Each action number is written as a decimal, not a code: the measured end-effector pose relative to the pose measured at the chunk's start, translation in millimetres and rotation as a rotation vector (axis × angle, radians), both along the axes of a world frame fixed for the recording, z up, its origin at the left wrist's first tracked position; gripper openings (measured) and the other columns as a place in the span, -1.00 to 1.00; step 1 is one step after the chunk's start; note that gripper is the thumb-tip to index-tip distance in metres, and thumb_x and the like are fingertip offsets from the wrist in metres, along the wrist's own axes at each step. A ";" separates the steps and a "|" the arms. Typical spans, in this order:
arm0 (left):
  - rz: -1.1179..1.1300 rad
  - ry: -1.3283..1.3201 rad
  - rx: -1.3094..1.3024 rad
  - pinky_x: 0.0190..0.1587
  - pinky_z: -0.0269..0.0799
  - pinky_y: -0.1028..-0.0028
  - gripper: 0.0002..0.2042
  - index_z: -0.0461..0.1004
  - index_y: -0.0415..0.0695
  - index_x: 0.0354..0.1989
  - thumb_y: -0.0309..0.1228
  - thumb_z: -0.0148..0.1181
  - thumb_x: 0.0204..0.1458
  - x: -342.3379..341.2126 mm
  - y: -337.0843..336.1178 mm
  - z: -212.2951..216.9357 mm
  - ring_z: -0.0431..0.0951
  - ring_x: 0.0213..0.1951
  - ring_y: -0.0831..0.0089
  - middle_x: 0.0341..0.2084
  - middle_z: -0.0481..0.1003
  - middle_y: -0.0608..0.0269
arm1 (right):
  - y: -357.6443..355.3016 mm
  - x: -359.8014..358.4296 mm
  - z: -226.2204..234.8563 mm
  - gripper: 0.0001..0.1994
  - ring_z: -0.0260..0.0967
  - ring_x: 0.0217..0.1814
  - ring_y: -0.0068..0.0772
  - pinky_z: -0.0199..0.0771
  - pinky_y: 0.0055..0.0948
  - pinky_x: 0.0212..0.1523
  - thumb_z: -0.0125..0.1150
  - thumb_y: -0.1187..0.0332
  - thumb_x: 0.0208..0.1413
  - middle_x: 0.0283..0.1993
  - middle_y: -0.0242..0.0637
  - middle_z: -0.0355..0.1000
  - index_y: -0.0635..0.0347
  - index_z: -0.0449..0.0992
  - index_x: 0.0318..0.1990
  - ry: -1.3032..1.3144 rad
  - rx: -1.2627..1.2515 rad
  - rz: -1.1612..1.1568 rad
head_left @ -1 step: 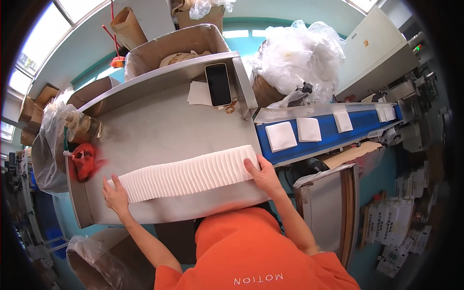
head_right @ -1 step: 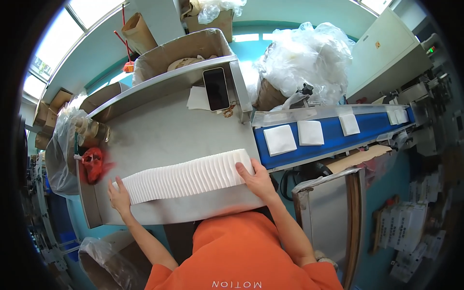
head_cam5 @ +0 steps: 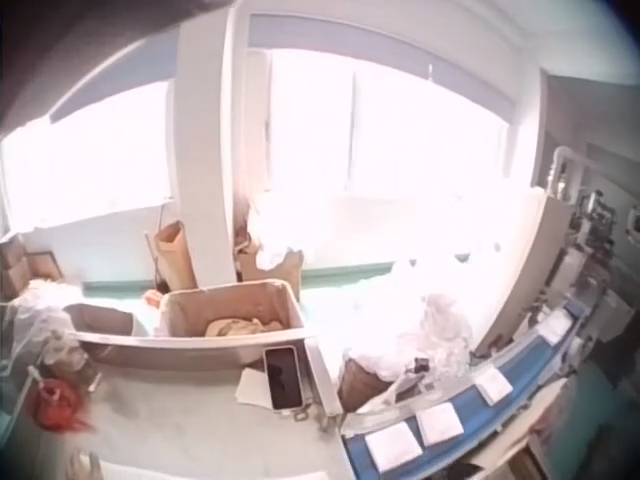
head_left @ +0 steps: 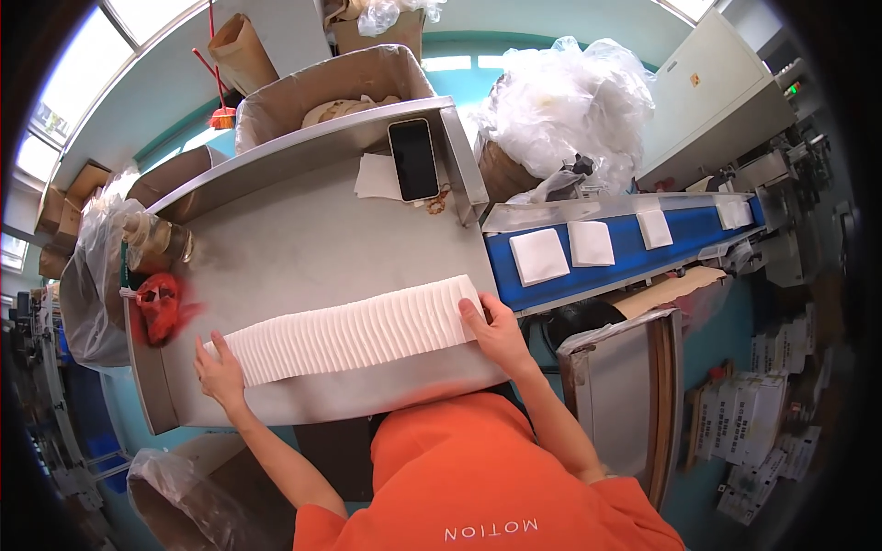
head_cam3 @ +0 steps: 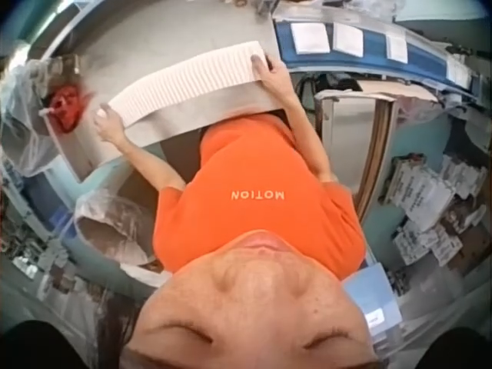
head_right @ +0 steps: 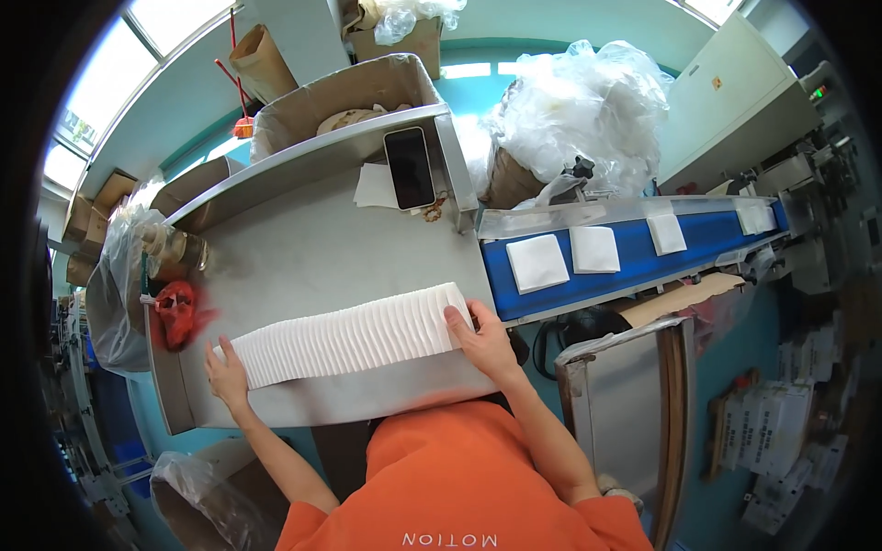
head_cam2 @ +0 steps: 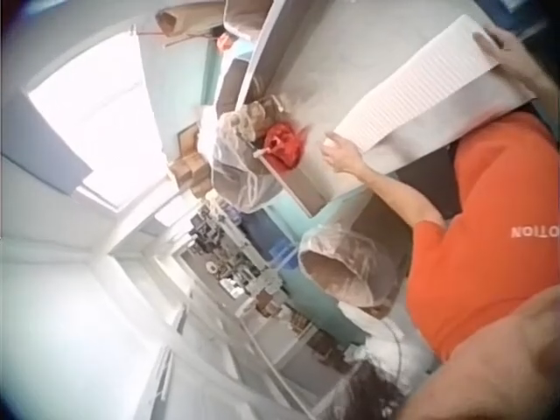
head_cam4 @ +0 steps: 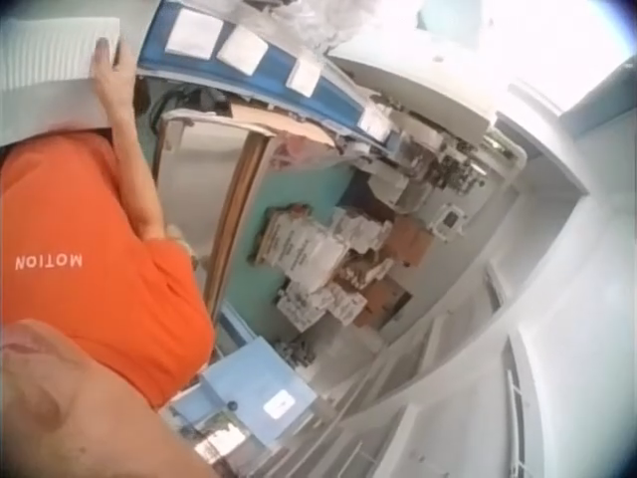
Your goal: Packing pleated paper filters into small white boxes on a conveyor belt.
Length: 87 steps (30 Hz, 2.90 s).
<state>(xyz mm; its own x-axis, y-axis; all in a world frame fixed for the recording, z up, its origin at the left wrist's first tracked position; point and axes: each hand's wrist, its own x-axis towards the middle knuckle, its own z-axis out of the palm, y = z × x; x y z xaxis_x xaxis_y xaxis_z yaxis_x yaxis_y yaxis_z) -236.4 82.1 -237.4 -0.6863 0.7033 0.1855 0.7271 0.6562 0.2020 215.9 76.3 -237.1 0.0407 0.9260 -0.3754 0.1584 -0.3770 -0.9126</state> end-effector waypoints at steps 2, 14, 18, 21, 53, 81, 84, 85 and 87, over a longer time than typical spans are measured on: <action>0.026 -0.006 -0.004 0.16 0.22 0.02 -0.38 0.27 -0.04 0.26 0.15 -0.14 0.19 0.5 0.0 0.5 0.35 0.16 -0.03 0.14 0.35 -0.02 | 0.6 3.7 -15.6 -0.66 0.39 -0.13 -0.65 0.41 -0.58 -0.16 0.13 0.14 0.26 -0.16 -0.41 0.49 0.23 0.48 -0.02 0.290 -0.111 -0.120; -0.014 0.016 -0.003 0.16 0.23 0.04 -0.39 0.28 -0.04 0.25 0.15 -0.15 0.20 18.6 5.3 2.2 0.36 0.14 -0.06 0.12 0.36 -0.05 | 3.0 -3.9 -2.0 -0.53 0.36 -0.05 -0.57 0.34 -0.54 0.01 0.15 0.07 0.24 -0.07 -0.30 0.47 0.32 0.41 0.09 -0.077 -0.021 0.004; 0.011 0.005 0.028 0.15 0.23 0.05 -0.39 0.29 -0.06 0.24 0.14 -0.13 0.19 18.8 5.1 0.3 0.36 0.13 -0.04 0.11 0.37 -0.06 | -1.0 6.9 -16.6 -0.63 0.43 -0.14 -0.51 0.40 -0.44 -0.07 0.15 0.11 0.23 -0.11 -0.36 0.49 0.21 0.45 0.02 0.649 -0.296 -0.258; 0.012 0.008 0.021 0.15 0.24 0.05 -0.39 0.30 -0.06 0.23 0.14 -0.12 0.19 18.3 5.6 -2.0 0.36 0.13 -0.03 0.11 0.37 -0.06 | -12.9 29.1 -25.0 -0.66 0.44 -0.14 -0.53 0.41 -0.44 -0.08 0.15 0.13 0.23 -0.11 -0.39 0.49 0.15 0.45 0.02 0.723 -0.446 -0.212; -0.029 0.017 0.027 0.13 0.24 0.06 -0.41 0.30 -0.05 0.23 0.12 -0.11 0.19 45.7 13.7 1.3 0.38 0.11 -0.03 0.10 0.38 -0.05 | 1.3 6.9 8.3 -0.57 0.34 -0.14 -0.64 0.35 -0.59 -0.07 0.13 0.09 0.26 -0.12 -0.37 0.47 0.31 0.43 0.05 0.044 -0.010 -0.037; 0.011 -0.028 0.019 0.15 0.21 0.01 -0.39 0.29 -0.04 0.23 0.14 -0.09 0.17 55.4 12.0 2.8 0.36 0.13 -0.02 0.10 0.37 -0.04 | -7.5 29.6 -26.8 -0.67 0.45 -0.02 -0.41 0.51 -0.43 -0.07 0.11 0.25 0.26 -0.10 -0.28 0.47 0.29 0.37 0.05 0.618 -0.202 -0.477; -0.002 -0.032 0.016 0.15 0.21 0.01 -0.39 0.29 -0.06 0.23 0.14 -0.09 0.17 64.3 14.2 5.3 0.35 0.14 -0.03 0.11 0.36 -0.05 | 4.7 21.7 -18.3 -0.59 0.41 -0.05 -0.48 0.44 -0.52 -0.07 0.12 0.11 0.26 -0.13 -0.25 0.46 0.31 0.39 0.02 0.341 -0.090 -0.343; -0.012 -0.034 0.016 0.15 0.21 0.00 -0.39 0.29 -0.06 0.23 0.14 -0.09 0.17 65.1 16.3 5.6 0.35 0.14 -0.03 0.11 0.36 -0.05 | 3.8 14.5 -15.8 -0.55 0.41 -0.08 -0.48 0.42 -0.53 -0.07 0.13 0.06 0.24 -0.13 -0.22 0.46 0.32 0.40 0.01 0.136 0.002 -0.165; -0.007 -0.033 0.010 0.16 0.21 0.00 -0.39 0.29 -0.06 0.23 0.14 -0.09 0.17 64.6 17.1 6.5 0.35 0.14 -0.03 0.12 0.36 -0.05 | 1.0 -4.5 -1.1 -0.61 0.32 -0.10 -0.65 0.34 -0.58 -0.06 0.13 0.11 0.26 -0.14 -0.34 0.46 0.29 0.43 0.02 -0.013 0.071 0.006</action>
